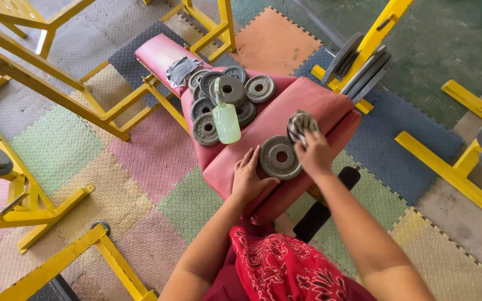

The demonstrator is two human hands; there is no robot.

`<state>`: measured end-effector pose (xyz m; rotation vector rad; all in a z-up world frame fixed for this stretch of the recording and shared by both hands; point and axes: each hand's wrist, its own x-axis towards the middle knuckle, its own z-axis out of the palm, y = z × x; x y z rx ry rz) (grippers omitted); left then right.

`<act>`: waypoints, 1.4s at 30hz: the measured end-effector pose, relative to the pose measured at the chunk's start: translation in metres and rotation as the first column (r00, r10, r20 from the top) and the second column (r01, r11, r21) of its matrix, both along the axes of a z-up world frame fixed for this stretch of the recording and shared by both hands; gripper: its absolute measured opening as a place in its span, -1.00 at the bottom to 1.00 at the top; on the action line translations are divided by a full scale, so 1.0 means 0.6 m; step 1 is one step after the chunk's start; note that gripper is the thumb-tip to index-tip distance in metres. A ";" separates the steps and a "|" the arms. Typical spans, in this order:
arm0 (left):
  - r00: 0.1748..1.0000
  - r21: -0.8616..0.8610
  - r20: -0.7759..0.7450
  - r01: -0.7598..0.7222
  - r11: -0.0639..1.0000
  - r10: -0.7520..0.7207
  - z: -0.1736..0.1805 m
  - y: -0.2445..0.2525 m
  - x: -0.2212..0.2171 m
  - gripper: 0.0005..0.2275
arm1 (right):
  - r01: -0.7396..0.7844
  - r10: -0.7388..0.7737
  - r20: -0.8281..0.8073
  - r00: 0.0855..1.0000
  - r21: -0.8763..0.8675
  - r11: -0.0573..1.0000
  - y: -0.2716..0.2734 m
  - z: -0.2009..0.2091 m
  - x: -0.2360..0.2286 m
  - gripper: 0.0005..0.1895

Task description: Cleaning and organizing weight plates on a weight bench in a gym.

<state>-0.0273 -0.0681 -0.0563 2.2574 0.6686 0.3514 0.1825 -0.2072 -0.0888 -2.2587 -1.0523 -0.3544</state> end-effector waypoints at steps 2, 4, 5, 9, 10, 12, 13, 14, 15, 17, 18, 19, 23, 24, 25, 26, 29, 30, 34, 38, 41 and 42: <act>1.000 0.010 0.018 0.007 1.000 -0.007 0.004 0.000 0.001 0.06 | -0.019 0.018 -0.005 1.000 -0.106 0.994 0.032 0.036 -0.052 -0.60; 0.999 0.020 0.035 0.006 1.000 -0.007 -0.017 0.000 -0.001 0.05 | -0.046 0.044 -0.013 0.999 -0.210 0.977 0.045 0.060 -0.101 -0.58; 0.997 0.053 0.069 0.027 0.998 -0.031 -0.039 0.000 -0.002 0.00 | -0.133 0.133 -0.018 0.991 -0.237 0.962 0.043 0.067 -0.124 -0.60; 0.990 0.241 0.110 0.059 0.969 -0.088 -0.084 0.004 -0.001 -0.26 | -0.368 0.358 -0.085 0.930 -0.253 0.895 -0.009 0.093 -0.171 -0.70; 0.990 0.241 0.108 0.059 0.969 -0.087 -0.063 -0.001 0.000 -0.26 | -0.369 0.359 -0.086 0.929 -0.253 0.894 -0.026 0.102 -0.160 -0.70; 0.994 0.103 0.108 0.020 0.994 -0.031 -0.018 -0.005 0.001 -0.07 | -0.410 0.415 -0.047 0.909 -0.289 0.865 -0.058 0.121 -0.140 -0.73; 0.994 0.107 0.105 0.023 0.994 -0.035 -0.006 -0.005 -0.002 -0.07 | -0.408 0.412 -0.049 0.910 -0.285 0.867 -0.067 0.133 -0.128 -0.73; 0.999 0.057 0.050 0.015 0.998 -0.018 0.005 -0.005 -0.002 -0.03 | -0.393 0.409 -0.014 0.912 -0.308 0.866 -0.076 0.146 -0.114 -0.74; 1.000 0.007 -0.006 0.004 1.000 -0.004 0.017 -0.005 -0.002 0.02 | -0.377 0.406 0.020 0.914 -0.330 0.865 -0.085 0.158 -0.100 -0.76; 1.000 0.012 0.006 0.006 1.000 -0.006 0.017 -0.008 -0.003 0.03 | -0.340 0.374 0.048 0.926 -0.325 0.883 -0.089 0.149 -0.078 -0.76; 1.000 0.021 0.025 0.002 1.000 -0.002 0.017 -0.005 0.000 0.05 | -0.305 0.347 0.083 0.934 -0.316 0.898 -0.084 0.144 -0.063 -0.77; 1.000 0.024 0.028 -0.001 1.000 0.000 0.016 -0.003 0.002 0.05 | -0.306 0.349 0.086 0.933 -0.315 0.898 -0.068 0.134 -0.054 -0.77; 1.000 -0.007 0.002 -0.012 1.000 0.012 0.014 -0.007 -0.004 0.05 | -0.221 0.245 0.099 0.964 -0.204 0.954 0.002 0.100 -0.052 -0.78; 1.000 -0.023 0.004 -0.011 1.000 0.011 0.014 -0.006 -0.003 0.05 | -0.212 0.230 0.089 0.969 -0.172 0.962 0.023 0.094 -0.056 -0.78; 1.000 -0.020 0.007 -0.015 1.000 0.015 0.012 -0.007 -0.002 0.05 | -0.215 0.233 0.092 0.968 -0.170 0.962 0.034 0.095 -0.069 -0.78; 1.000 -0.019 0.006 -0.007 1.000 0.007 0.010 -0.006 -0.002 0.05 | -0.243 0.260 0.068 0.963 -0.189 0.951 0.047 0.096 -0.082 -0.79; 0.999 0.028 0.046 0.016 0.999 -0.017 -0.032 0.001 -0.004 0.00 | -0.317 0.328 0.023 0.944 -0.203 0.926 0.046 0.098 -0.122 -0.79; 0.996 0.072 0.087 0.031 0.997 -0.038 -0.052 0.005 0.000 -0.05 | -0.360 0.368 0.003 0.930 -0.202 0.911 0.040 0.099 -0.132 -0.79; 0.991 0.089 0.117 0.050 0.995 -0.060 -0.026 0.002 -0.001 -0.07 | -0.465 0.469 -0.003 0.883 -0.129 0.876 -0.017 0.116 -0.138 -0.78; 0.998 0.020 0.064 0.013 1.000 -0.015 0.006 -0.003 -0.003 -0.01 | -0.461 0.472 -0.021 0.882 -0.258 0.849 -0.073 0.139 -0.100 -0.80; 1.000 -0.015 0.016 0.001 1.000 -0.001 0.021 -0.003 -0.002 0.02 | -0.405 0.434 0.021 0.901 -0.321 0.856 -0.079 0.150 -0.060 -0.80; 1.000 -0.031 -0.005 -0.003 1.000 0.003 0.026 -0.005 -0.002 0.05 | -0.376 0.414 0.054 0.909 -0.329 0.866 -0.079 0.151 -0.049 -0.80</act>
